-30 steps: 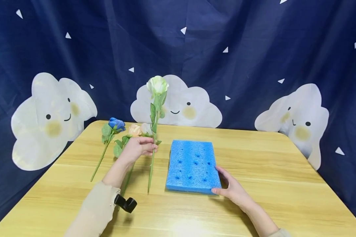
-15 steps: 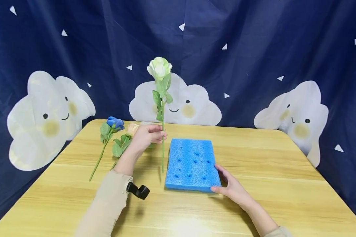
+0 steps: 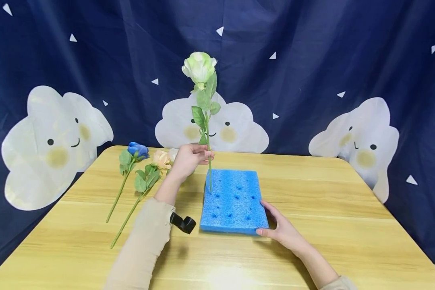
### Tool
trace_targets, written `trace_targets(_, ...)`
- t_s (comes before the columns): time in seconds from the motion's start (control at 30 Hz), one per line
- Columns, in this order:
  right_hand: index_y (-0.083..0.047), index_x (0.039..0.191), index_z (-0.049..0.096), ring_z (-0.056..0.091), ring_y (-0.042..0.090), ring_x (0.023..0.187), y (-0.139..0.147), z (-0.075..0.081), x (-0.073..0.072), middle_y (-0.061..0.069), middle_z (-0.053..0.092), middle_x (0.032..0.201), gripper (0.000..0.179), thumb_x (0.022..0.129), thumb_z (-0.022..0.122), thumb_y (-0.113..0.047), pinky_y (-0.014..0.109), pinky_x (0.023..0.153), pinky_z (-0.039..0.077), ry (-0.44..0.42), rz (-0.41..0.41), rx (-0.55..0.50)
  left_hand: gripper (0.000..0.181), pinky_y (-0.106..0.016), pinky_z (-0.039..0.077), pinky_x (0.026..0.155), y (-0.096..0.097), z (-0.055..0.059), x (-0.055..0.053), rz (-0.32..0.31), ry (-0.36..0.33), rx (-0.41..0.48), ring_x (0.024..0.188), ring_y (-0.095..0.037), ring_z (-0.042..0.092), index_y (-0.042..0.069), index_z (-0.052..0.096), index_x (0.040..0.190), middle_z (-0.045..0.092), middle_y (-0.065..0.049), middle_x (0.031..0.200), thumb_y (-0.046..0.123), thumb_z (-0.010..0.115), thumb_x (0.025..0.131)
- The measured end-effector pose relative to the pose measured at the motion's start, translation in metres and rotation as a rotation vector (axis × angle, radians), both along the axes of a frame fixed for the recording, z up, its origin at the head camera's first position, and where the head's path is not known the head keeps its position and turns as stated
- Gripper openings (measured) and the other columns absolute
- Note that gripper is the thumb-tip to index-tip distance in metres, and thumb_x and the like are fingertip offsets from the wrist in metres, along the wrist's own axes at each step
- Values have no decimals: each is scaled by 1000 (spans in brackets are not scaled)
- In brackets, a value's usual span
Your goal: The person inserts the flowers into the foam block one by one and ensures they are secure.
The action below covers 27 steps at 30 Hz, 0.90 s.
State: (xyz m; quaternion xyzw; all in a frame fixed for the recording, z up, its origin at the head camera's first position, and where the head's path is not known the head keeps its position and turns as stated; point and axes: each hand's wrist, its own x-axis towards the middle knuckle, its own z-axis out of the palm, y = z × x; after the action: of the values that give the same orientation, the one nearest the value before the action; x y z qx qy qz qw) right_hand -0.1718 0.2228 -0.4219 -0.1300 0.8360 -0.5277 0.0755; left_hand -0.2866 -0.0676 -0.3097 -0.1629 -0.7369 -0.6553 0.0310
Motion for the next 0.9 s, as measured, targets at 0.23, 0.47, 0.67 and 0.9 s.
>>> trace_targets(0.23, -8, 145, 28, 13, 39, 137, 0, 1, 1, 18, 21, 150, 82, 79, 74, -23, 60, 107, 8, -12, -8, 4, 21, -36, 54, 79, 7, -1, -11, 48, 46, 18, 89, -31, 66, -13, 64, 102, 66, -24, 96, 4, 60, 89)
trace_targets(0.47, -10, 145, 29, 14, 39, 136, 0, 1, 1, 18, 22, 150, 80, 80, 74, -23, 62, 106, 8, -4, -13, 11, 21, -36, 54, 79, 21, -5, -20, 23, 73, 37, 86, -30, 66, -14, 64, 101, 67, -24, 92, 3, 62, 87)
trace_targets(0.67, -10, 145, 29, 15, 39, 136, -1, 0, 0, 18, 21, 150, 79, 81, 73, -23, 60, 107, 9, -13, -5, 0, 20, -31, 54, 76, 30, -8, -22, 25, 67, 40, 88, -32, 66, -12, 64, 102, 66, -25, 93, 2, 62, 87)
trace_targets(0.9, -10, 145, 29, 15, 39, 136, 0, 1, 1, 18, 21, 150, 79, 81, 73, -23, 60, 107, 9, -24, -8, -7, 21, -30, 54, 75, 34, -12, -25, 30, 54, 51, 87, -32, 66, -12, 64, 102, 66, -25, 93, 3, 62, 87)
